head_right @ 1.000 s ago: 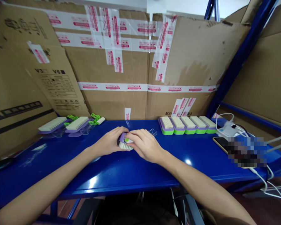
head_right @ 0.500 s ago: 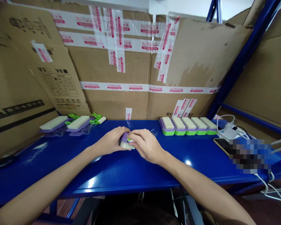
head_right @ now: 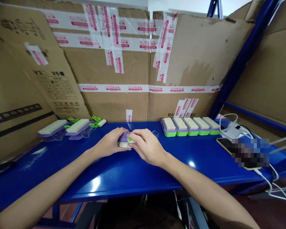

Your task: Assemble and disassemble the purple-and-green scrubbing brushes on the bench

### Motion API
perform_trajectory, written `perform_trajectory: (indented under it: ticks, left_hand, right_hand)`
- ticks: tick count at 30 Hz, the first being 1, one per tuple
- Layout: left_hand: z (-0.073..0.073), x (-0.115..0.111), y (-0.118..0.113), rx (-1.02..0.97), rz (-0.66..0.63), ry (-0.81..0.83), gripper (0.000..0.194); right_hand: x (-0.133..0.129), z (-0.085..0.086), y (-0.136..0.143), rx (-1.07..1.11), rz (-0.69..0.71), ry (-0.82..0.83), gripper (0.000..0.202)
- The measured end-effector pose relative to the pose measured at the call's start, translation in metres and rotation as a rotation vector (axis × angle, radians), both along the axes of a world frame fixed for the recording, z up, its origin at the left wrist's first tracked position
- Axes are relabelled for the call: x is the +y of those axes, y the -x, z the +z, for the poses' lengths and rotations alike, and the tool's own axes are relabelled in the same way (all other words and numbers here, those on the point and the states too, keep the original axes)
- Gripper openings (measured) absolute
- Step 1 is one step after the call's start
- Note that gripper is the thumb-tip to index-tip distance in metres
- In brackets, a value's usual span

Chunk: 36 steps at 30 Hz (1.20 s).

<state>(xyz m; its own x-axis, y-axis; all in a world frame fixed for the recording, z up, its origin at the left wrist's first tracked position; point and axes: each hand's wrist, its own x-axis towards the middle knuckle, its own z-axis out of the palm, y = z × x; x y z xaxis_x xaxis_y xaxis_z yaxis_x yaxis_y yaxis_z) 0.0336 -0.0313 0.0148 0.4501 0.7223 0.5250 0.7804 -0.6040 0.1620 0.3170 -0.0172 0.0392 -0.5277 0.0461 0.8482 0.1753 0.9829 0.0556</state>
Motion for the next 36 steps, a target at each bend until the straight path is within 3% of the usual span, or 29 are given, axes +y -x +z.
perform_trajectory:
  ticks: [18,32,36]
  left_hand:
    - [0.0001,-0.0003,0.0009,-0.002,0.024,0.008,0.062]
    - [-0.0017,0.0013,0.0024,-0.024,0.022,0.007,0.065]
    - [-0.0013,0.0015,0.003,-0.012,0.026,0.01,0.066]
  right_hand:
    - [-0.0008,0.001,0.0001,0.054,0.0,0.022,0.038]
    - [0.0025,-0.0016,0.0002,0.0,-0.068,0.027,0.052]
    - [0.0026,-0.0004,-0.0002,-0.006,-0.085,0.005,0.044]
